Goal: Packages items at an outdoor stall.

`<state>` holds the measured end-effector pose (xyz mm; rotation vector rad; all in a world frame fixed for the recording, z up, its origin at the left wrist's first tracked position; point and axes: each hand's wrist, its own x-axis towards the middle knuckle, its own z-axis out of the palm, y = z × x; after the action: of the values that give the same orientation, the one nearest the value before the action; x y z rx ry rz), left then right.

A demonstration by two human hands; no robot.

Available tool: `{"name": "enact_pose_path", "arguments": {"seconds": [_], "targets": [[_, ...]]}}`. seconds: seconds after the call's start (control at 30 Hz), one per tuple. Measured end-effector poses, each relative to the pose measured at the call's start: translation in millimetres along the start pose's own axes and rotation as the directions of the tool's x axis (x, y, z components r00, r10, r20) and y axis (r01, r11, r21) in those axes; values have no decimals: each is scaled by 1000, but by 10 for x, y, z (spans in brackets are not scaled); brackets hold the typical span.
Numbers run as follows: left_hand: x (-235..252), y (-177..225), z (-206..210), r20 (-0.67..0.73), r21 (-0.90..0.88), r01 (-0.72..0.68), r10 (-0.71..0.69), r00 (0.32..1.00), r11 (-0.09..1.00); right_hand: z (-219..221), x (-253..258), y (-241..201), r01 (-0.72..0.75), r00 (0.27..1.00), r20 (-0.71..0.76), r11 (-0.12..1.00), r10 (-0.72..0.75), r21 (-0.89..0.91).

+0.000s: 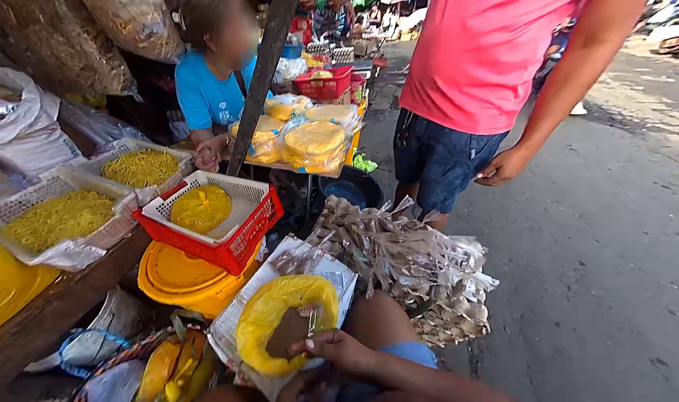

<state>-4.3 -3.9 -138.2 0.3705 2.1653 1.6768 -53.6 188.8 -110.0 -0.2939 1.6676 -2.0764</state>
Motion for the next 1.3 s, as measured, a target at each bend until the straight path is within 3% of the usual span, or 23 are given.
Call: {"name": "enact_pose_path", "arguments": {"seconds": [0.07, 0.13, 0.23, 0.33, 0.43, 0.5, 0.6, 0.7, 0.83, 0.93, 1.07, 1.3], "targets": [[44, 32, -6, -42, 79, -15, 19, 999, 997, 105, -44, -2, -45, 999, 23, 997, 47, -66], [54, 55, -113, 7, 91, 46, -47, 999, 995, 55, -22, -56, -74, 995, -74, 996, 70, -56], [18, -48, -257, -63, -152, 214, -225, 972, 965, -272, 67, -76, -103, 955, -291, 986, 61, -132], [-11, -127, -395, -242, -234, 269, -323, 915, 934, -618, 58, 50, -195, 925, -379, 886, 24, -421], [15, -275, -443, -454, -151, 197, -245, 857, 969, -712, 83, 193, -295, 921, -391, 667, 6, -685], [50, -344, -445, -521, -114, 160, -196, 831, 981, -686, 168, 268, -318, 910, -410, 546, -52, -775], [68, -328, -456, -574, -115, 136, -178, 800, 984, -640, 330, 284, -360, 897, -437, 461, -68, -811], [49, -308, -489, -637, -59, 95, -110, 763, 994, -574, 475, 261, -413, 904, -425, 365, 49, -835], [66, -308, -629, -727, 23, -36, 41, 685, 999, -465, 526, 263, -332, 938, -346, 276, -3, -902], [87, -353, -648, -700, 56, 7, 34, 714, 998, -457, 537, 250, -306, 948, -319, 240, -17, -921], [80, -557, -528, -616, 190, 42, 86, 783, 981, -495, 569, 269, -333, 943, -326, 221, 71, -917], [84, -608, -523, -602, 176, -24, 127, 788, 984, -503, 436, 542, -273, 943, -318, 321, -94, -907]]}}
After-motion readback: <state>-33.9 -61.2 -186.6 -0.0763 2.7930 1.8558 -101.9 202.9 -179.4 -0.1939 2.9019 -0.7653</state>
